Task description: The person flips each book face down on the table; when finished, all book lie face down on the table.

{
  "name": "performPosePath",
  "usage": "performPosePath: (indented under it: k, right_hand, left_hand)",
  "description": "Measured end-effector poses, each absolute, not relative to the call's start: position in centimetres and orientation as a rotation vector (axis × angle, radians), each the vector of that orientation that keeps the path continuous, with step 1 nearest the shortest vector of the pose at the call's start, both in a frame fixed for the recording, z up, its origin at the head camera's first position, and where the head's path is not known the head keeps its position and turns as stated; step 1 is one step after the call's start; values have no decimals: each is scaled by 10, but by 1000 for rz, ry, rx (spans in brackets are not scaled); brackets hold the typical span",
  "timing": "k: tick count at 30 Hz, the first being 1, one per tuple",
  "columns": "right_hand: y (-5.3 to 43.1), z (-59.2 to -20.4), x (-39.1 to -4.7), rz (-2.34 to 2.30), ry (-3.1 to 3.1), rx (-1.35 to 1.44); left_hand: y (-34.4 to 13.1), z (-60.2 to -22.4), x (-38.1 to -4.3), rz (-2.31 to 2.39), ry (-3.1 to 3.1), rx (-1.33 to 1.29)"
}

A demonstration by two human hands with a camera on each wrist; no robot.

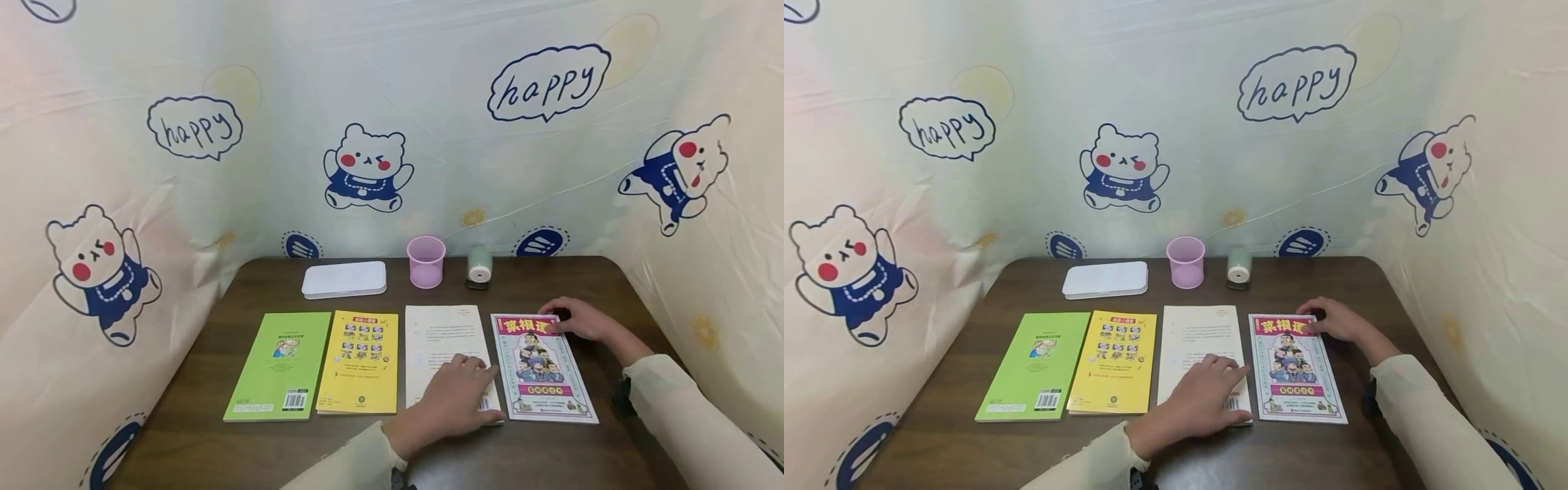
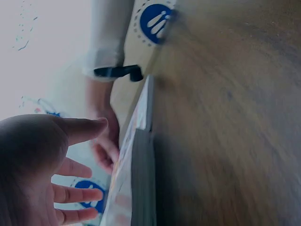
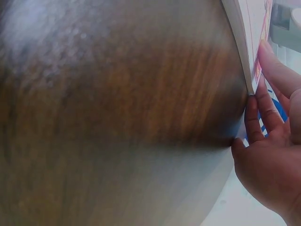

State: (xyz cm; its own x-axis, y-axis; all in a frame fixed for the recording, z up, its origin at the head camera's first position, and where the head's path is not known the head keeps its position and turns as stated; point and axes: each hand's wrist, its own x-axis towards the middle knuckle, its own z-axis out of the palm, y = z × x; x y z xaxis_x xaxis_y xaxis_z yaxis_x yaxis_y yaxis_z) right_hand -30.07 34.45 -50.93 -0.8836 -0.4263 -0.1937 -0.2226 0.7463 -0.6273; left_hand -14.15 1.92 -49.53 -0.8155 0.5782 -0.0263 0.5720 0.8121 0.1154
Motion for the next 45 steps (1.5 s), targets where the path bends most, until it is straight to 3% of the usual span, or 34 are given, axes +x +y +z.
performPosePath:
  k: [15,35,45]
  right_hand:
    - [345,-510,-300,-913,2609,-501]
    - [343,-512,-298,-916,2615,-487]
    - [343,-512,-297,-919,2606,-464]
  left_hand:
    - [61,-503,-149,99,2814,862]
    - [69,-515,-151,68,2798,850]
    - [66,-511,-151,346,2782,836]
